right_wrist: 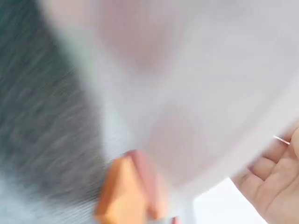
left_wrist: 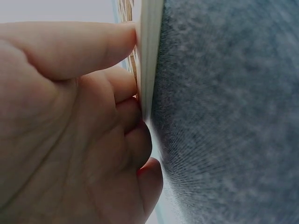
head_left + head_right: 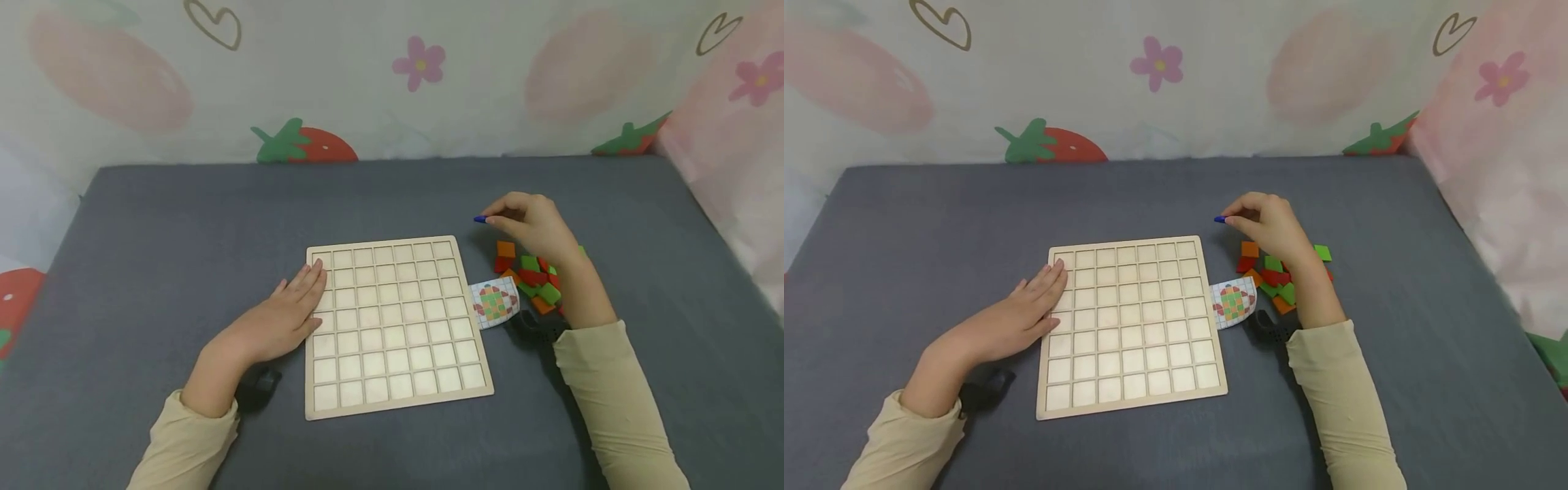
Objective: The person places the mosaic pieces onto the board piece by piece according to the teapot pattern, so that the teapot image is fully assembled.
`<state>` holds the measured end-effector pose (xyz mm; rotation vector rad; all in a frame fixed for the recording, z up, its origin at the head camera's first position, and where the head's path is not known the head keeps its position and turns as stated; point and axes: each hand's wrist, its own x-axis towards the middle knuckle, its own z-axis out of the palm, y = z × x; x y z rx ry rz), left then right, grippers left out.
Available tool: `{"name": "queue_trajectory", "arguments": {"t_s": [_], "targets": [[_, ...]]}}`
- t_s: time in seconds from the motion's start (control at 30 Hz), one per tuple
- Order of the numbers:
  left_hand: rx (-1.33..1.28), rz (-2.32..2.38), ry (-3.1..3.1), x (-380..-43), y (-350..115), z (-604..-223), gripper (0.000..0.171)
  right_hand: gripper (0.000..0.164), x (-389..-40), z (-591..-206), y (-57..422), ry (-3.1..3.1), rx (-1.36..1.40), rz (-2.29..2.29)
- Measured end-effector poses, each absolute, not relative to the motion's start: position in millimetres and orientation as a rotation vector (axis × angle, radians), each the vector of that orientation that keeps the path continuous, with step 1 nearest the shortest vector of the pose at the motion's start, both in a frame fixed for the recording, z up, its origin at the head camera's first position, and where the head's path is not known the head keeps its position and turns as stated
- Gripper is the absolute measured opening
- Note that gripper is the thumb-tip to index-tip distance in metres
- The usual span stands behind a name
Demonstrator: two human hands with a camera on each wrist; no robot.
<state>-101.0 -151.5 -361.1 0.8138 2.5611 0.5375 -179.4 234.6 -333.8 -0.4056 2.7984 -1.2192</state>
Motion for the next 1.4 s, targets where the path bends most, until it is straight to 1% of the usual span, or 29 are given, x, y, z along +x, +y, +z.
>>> {"name": "queue_trajectory", "arguments": {"t_s": [0.13,0.33,0.67,0.83,1.1,1.4], "targets": [[0.826,0.547,2.549,-104.8,-149.8,-359.2,0.064,0.019,-175.1,-322.6,229.8,2.785,-0.408,-1.300],[0.837,0.535,2.537,-113.1,-148.0,-357.4,0.064,0.018,-175.1,-316.5,212.5,2.702,-0.461,-1.392],[0.813,0.536,2.519,-122.9,-153.6,-351.2,0.065,0.015,-186.8,-317.6,142.0,2.525,-0.517,-1.499],[0.812,0.558,2.522,-124.7,-153.2,-352.0,0.065,0.013,-195.1,-328.2,116.0,2.486,-0.486,-1.415],[0.826,0.595,2.522,-124.8,-153.8,-355.7,0.065,0.013,-204.5,-340.7,105.0,2.544,-0.427,-1.106],[0.817,0.611,2.544,-122.2,-154.2,-355.3,0.065,0.011,-205.9,-347.1,102.0,2.578,-0.454,-1.044]]}}
